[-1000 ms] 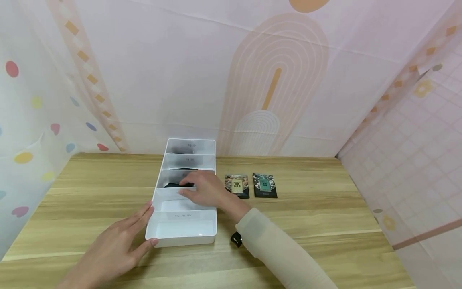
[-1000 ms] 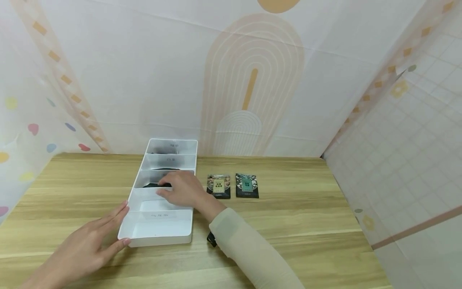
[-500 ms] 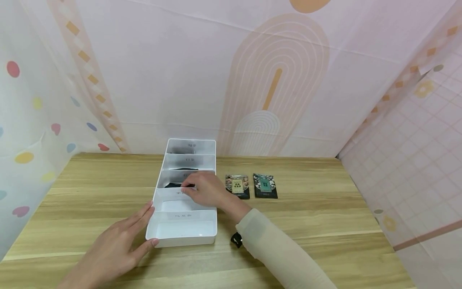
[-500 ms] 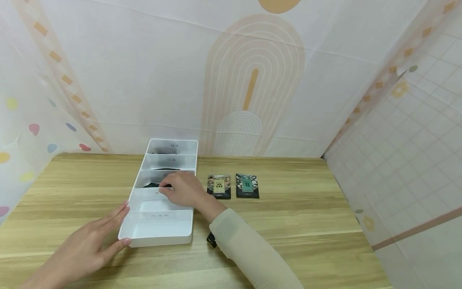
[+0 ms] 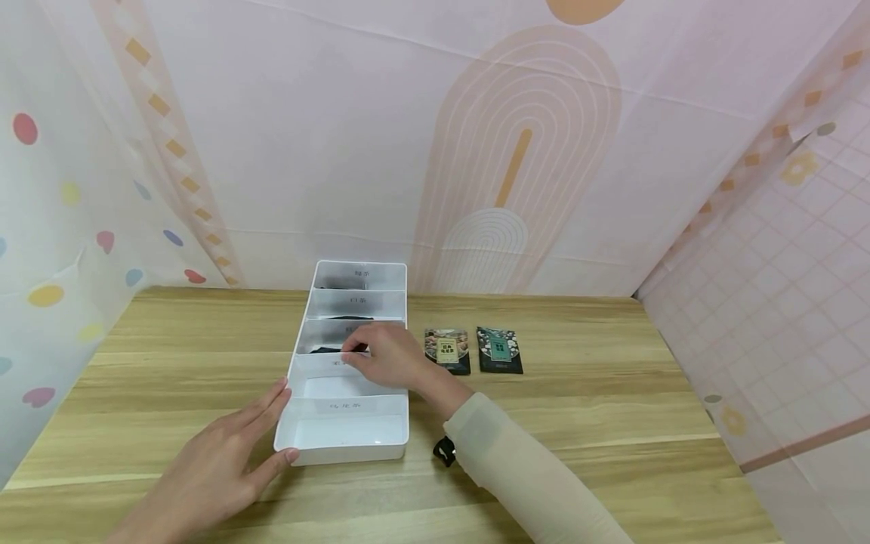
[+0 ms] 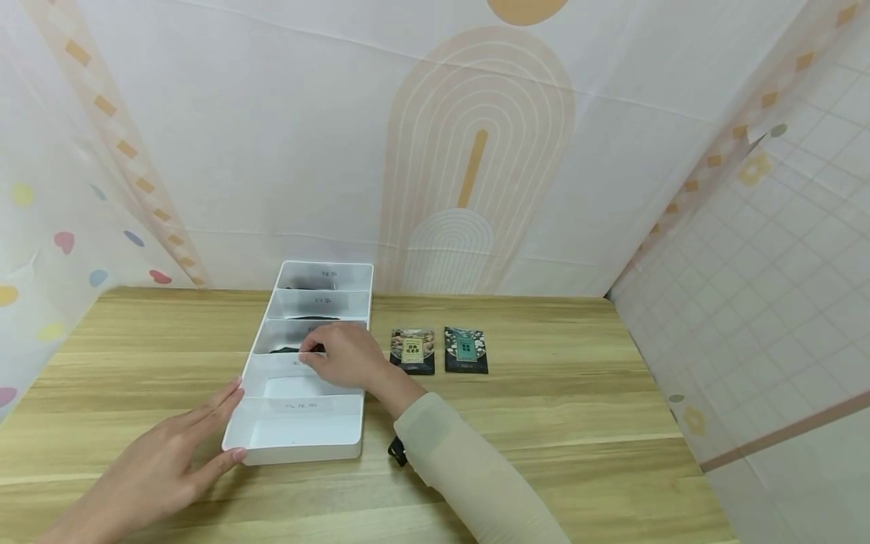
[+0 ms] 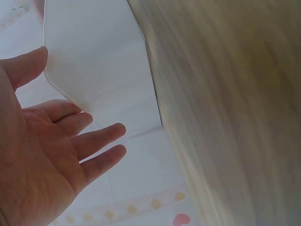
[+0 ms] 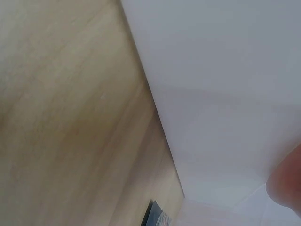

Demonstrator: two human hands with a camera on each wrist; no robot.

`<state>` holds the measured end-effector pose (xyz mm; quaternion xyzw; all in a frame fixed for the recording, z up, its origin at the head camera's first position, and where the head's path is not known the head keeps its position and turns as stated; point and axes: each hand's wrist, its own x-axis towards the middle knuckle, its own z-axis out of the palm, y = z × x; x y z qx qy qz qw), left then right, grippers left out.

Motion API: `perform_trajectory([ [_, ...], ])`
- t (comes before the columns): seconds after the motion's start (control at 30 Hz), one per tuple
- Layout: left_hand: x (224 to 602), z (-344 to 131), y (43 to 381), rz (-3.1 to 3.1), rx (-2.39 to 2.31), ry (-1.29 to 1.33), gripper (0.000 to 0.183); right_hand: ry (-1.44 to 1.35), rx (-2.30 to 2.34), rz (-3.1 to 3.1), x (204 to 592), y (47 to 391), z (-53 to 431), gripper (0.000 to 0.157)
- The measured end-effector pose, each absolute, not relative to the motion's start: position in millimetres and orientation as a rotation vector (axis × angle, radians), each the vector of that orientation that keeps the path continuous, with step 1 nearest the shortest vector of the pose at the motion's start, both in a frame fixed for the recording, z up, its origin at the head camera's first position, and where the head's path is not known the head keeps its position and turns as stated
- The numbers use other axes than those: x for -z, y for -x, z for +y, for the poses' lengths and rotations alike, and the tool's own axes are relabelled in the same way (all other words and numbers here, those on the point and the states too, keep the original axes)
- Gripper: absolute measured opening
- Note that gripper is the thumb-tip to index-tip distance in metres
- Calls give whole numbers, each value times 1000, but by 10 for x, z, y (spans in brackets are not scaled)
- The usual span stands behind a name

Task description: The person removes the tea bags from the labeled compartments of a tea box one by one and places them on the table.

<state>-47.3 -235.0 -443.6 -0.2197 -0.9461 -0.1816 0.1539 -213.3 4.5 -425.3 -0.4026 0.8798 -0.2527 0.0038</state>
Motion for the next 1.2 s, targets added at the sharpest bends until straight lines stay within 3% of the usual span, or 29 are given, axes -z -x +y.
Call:
perform_trajectory([
  [1.2,4438,-2353,476,-2721,521,635,80,992,1339,2577,4142,2076,124,7],
])
